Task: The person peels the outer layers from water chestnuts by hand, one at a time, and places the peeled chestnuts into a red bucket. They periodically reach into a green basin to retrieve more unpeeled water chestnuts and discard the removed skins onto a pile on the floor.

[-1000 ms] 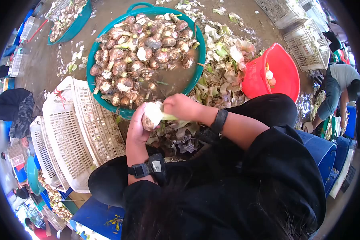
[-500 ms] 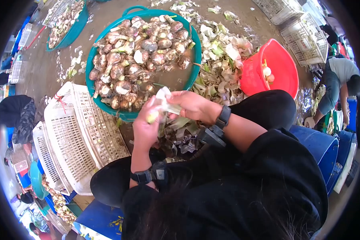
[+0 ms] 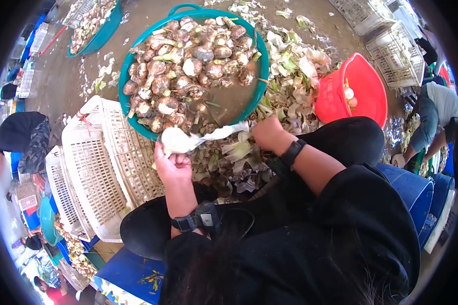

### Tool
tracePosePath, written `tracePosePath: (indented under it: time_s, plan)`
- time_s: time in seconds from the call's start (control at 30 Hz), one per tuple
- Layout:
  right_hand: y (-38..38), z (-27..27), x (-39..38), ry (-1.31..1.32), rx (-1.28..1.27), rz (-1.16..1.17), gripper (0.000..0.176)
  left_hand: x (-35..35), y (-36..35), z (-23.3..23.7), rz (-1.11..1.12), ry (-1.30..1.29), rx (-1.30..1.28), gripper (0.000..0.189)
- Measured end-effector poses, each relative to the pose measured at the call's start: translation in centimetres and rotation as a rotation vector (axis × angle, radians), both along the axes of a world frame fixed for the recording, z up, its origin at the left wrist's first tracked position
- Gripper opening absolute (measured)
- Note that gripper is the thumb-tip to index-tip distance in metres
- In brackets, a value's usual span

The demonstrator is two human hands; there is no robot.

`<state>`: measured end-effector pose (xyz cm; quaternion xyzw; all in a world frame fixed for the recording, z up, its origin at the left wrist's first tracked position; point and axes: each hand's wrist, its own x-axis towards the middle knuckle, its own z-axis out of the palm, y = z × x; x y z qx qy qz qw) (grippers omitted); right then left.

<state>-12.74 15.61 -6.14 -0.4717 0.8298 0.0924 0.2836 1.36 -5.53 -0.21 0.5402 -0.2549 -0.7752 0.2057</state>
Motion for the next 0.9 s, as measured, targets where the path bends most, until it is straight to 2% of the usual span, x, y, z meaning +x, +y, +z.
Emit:
tracePosePath:
  time_s: [0.07, 0.13, 0.17, 0.2, 0.23, 0.3, 0.33, 0.4, 0.43, 0.5, 0.53, 0.6, 0.63, 0.67, 0.73, 0.8, 0.83, 0.9]
  plan:
    - [-0.7, 1.9, -0.2, 0.084, 0.132, -0.036, 0.018, 0.5, -0.7, 0.3, 0.009, 0.075, 0.082, 0.037]
    - [-2.2, 4.5, 0.6, 0.142, -0.115, -0.038, 0.033, -1.0, 0.6, 1.4, 0.009, 0.045, 0.080, 0.037]
    - [-3.3, 6.3, 1.2, -0.038, -0.482, -0.229, 0.051, -1.4, 1.3, 1.6, 0.006, 0.011, 0.078, 0.037]
    - [-4.1, 6.5, 2.1, -0.109, -0.879, -0.229, 0.054, -1.1, 1.1, 0.3, -0.022, 0.063, 0.106, 0.037]
    - [-5.5, 5.3, 3.4, -0.218, -1.148, -0.240, 0.047, -1.5, 1.6, 0.6, -0.032, 0.063, 0.110, 0.037]
    - [-6.6, 7.2, 3.4, -0.526, -0.833, -0.255, 0.041, -2.3, 2.6, 1.8, -0.012, 0.007, 0.163, 0.037]
    - [-6.4, 6.2, 3.4, -0.528, -0.837, -0.259, 0.041, -1.4, 1.7, 0.8, -0.056, 0.065, 0.153, 0.034]
    - [-5.5, 2.5, 2.9, -0.082, -0.520, 0.109, 0.036, -1.1, 1.3, 1.1, -0.035, 0.015, 0.235, 0.032]
    - [-4.9, 1.5, 2.2, -0.110, -0.318, 0.091, 0.029, -1.0, 1.1, 1.1, -0.014, -0.029, 0.323, 0.031]
    - [-3.1, 1.2, 2.1, 0.098, -0.512, -0.056, 0.027, -0.6, 0.8, 0.7, -0.019, 0.002, 0.359, 0.028]
    - [-3.5, 2.5, 2.4, 0.096, -0.508, -0.060, 0.027, -1.0, 0.9, 1.0, -0.020, 0.009, 0.357, 0.028]
    - [-5.7, 6.2, 3.3, -0.686, -0.987, -0.494, 0.032, -1.2, 1.4, 0.9, -0.028, 0.012, 0.361, 0.027]
    - [-6.8, 6.3, 3.9, -0.740, -1.188, -0.451, 0.038, -1.1, 1.5, 0.8, -0.040, 0.052, 0.338, 0.028]
    - [-7.3, 6.0, 4.1, -0.698, -1.217, -0.456, 0.033, -1.0, 1.5, 0.9, -0.049, 0.096, 0.312, 0.029]
    - [-7.7, 4.3, 3.9, -0.658, -1.250, -0.457, 0.029, 0.0, 0.8, 2.8, 0.183, 0.127, 0.140, 0.034]
    - [-8.4, 1.0, 2.1, -0.531, -0.703, -0.435, 0.024, 3.8, -2.8, 3.5, 0.538, 0.393, 0.109, 0.046]
    - [-8.9, 0.3, 1.0, -0.361, -0.689, -0.407, 0.022, 4.0, -2.6, 4.4, 0.646, 0.473, -0.093, 0.056]
    - [-10.5, -0.4, -0.5, -0.027, -0.805, -0.253, 0.020, 3.7, -3.0, 5.0, 0.719, 0.485, -0.172, 0.057]
